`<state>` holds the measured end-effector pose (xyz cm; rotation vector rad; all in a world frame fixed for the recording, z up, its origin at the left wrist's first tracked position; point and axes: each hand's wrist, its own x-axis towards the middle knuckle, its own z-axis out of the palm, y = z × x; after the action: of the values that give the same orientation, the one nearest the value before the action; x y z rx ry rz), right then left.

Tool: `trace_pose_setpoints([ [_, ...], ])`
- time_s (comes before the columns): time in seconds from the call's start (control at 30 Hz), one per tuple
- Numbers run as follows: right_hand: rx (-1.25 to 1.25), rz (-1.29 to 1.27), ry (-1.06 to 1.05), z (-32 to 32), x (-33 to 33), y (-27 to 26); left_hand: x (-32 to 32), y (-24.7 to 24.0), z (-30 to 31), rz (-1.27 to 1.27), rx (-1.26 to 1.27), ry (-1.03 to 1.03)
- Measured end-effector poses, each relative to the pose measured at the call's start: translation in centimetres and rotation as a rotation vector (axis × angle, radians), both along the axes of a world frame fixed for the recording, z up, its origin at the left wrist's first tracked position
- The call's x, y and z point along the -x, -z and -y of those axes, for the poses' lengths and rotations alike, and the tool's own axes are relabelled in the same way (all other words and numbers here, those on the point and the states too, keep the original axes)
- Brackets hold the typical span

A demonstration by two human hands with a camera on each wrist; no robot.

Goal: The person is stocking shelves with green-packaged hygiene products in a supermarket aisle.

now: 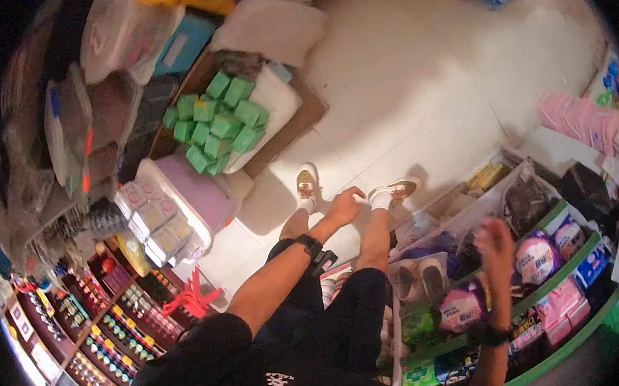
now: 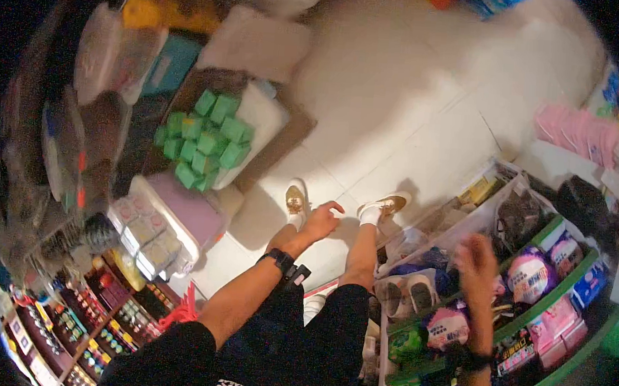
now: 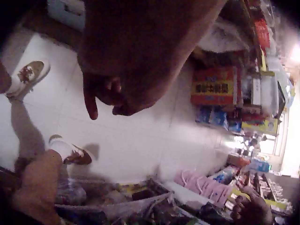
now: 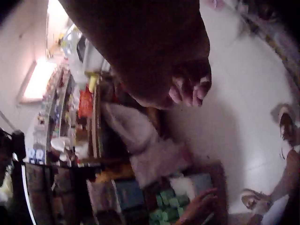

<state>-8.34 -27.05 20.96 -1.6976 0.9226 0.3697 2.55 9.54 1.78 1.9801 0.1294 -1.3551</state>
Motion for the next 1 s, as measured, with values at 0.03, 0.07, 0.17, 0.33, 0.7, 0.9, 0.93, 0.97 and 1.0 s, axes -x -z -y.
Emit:
trace_pose_setpoints([
  [0.03, 0.213, 0.246, -0.47, -5.9, -4.5, 2.3, -0.4, 1.1, -3.9, -0.011, -0.002, -0.031],
  [0.07, 0.043, 0.188, -0.424, -10.5, -6.6, 5.4, 0.0, 1.7, -6.6, -0.009, 0.002, -0.163],
  [0.17, 0.007, 0.11, -0.777, -22.6, -14.2, 13.0, 0.6, 5.0, -16.0, -0.007, 0.054, -0.407],
  [0.33, 0.271, 0.375, -0.773, -41.5, -23.3, 24.6, -0.6, 4.8, -27.0, 0.146, 0.068, -0.472],
  [0.7, 0.884, 0.644, -0.971, -54.7, -36.8, 34.9, 5.5, 7.5, -36.2, -0.161, 0.089, -0.809],
  [0.9, 1.135, 0.818, -1.31, -55.4, -43.5, 35.9, 7.7, 10.2, -34.7, -0.212, 0.114, -0.857],
  [0.93, 1.134, 0.815, -1.316, -55.7, -43.7, 35.8, 8.1, 10.5, -34.4, -0.147, 0.126, -0.864],
  [0.97, 1.111, 0.793, -1.305, -55.9, -43.8, 35.7, 8.4, 10.8, -34.1, -0.08, 0.137, -0.869],
  [1.0, 1.092, 0.771, -1.29, -56.1, -44.1, 35.7, 7.9, 10.5, -33.9, -0.081, 0.138, -0.867],
])
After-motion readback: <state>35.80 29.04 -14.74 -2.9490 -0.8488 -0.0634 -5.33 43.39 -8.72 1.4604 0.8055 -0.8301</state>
